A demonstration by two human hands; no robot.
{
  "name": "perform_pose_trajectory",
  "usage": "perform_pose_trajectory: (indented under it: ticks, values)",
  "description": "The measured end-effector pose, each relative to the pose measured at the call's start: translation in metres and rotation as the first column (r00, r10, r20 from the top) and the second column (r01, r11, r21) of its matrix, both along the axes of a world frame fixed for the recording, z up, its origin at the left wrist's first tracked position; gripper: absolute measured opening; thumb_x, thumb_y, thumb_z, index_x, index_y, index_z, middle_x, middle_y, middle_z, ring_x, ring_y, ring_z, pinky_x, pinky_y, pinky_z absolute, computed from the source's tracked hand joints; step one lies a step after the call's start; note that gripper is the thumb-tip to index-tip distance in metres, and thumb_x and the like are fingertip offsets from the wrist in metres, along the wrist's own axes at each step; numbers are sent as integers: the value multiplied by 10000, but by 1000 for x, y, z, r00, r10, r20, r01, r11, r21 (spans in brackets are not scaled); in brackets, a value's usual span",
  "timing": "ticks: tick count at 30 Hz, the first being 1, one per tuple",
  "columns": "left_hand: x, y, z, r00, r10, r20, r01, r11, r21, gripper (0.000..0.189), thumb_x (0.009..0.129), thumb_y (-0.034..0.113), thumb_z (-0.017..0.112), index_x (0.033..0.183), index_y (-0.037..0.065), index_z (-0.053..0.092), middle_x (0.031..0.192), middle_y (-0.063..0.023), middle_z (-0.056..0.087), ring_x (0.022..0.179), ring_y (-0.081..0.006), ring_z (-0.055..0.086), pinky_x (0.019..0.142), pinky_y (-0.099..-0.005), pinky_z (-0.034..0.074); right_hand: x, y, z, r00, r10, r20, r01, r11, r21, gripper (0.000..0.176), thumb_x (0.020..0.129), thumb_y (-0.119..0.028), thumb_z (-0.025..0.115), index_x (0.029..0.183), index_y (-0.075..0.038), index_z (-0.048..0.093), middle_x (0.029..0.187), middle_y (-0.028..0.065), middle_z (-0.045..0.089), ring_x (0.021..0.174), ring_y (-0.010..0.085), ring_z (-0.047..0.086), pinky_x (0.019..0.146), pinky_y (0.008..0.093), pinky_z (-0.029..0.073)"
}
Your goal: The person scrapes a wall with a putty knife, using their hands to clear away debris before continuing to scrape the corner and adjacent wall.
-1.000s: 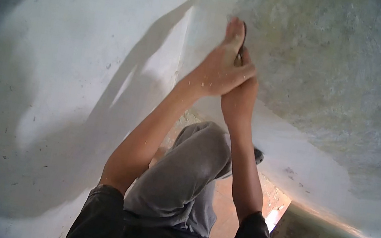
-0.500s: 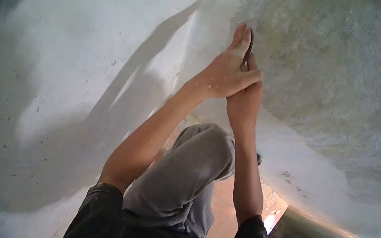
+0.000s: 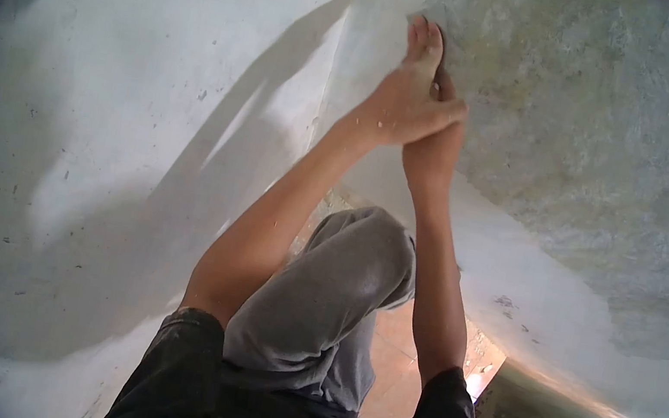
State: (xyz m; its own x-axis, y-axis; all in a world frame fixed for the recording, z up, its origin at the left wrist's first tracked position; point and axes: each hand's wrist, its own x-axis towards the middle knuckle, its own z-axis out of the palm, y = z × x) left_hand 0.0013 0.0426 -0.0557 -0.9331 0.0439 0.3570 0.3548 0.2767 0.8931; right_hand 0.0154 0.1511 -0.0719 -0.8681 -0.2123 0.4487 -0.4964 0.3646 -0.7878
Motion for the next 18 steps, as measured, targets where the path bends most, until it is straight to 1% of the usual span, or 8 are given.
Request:
perform_pose_trajectory:
  ticks: [3,5,6,8,9,11,14,18]
  values:
    - [0,-7,7,1000,-25,-19,25,1000,13,1047,825,459,611,1480,-92,10,1568,-266,-26,1470,-330,4,1187,-409,145,-5,-13,9,992,40,-123,-36,999,38,456,916,-30,506,1361,44,438,1121,169,641,988,190,595,846,289,463]
    - [4,-13,5,998,-62,-10,62,998,10,1042,830,456,613,1482,-87,8,1569,-261,-27,1471,-327,5,1186,-404,149,14,-17,25,981,-86,175,83,996,28,463,913,-28,512,1363,49,432,1134,168,635,1008,199,596,859,299,469]
    - [2,-11,5,999,-40,-18,40,999,4,1032,835,456,610,1482,-89,18,1569,-262,-17,1471,-327,2,1186,-405,145,14,-16,15,979,-85,187,80,996,33,463,913,-28,512,1363,49,432,1134,168,635,1008,199,596,859,299,469]
    - [1,-8,3,999,-25,-38,25,1000,0,1022,841,456,607,1481,-91,28,1569,-262,-8,1471,-327,-2,1185,-406,141,5,-14,-4,993,-19,-118,16,1000,-27,453,923,-53,516,1359,42,440,1089,141,645,930,164,599,764,288,488]
    - [3,-7,0,997,-45,-57,43,999,-27,1024,840,460,611,1481,-92,35,1569,-263,1,1471,-323,-4,1185,-406,141,5,-14,4,992,-19,-128,15,999,-29,453,923,-53,516,1359,42,440,1089,141,645,930,164,599,764,288,488]
    - [1,-14,3,996,-50,-76,46,998,-48,1026,838,464,615,1481,-93,41,1569,-263,11,1472,-319,-5,1184,-407,141,14,-14,20,985,24,170,-3,993,-121,455,931,-64,516,1368,33,439,1057,115,648,868,123,588,677,259,480]
    - [2,-13,6,998,-68,13,67,996,61,1023,846,484,609,1486,-84,50,1566,-270,19,1471,-323,-10,1184,-403,135,-5,-9,-6,999,-47,-9,47,997,57,438,933,-53,508,1359,30,451,1055,117,651,863,97,577,661,227,465]
    - [5,-18,5,996,-72,-49,71,997,-14,1022,839,455,623,1477,-107,55,1559,-293,13,1471,-326,-4,1164,-395,199,6,-22,18,992,10,124,5,993,-121,407,920,-25,508,1320,42,476,989,109,644,810,89,558,625,241,451]
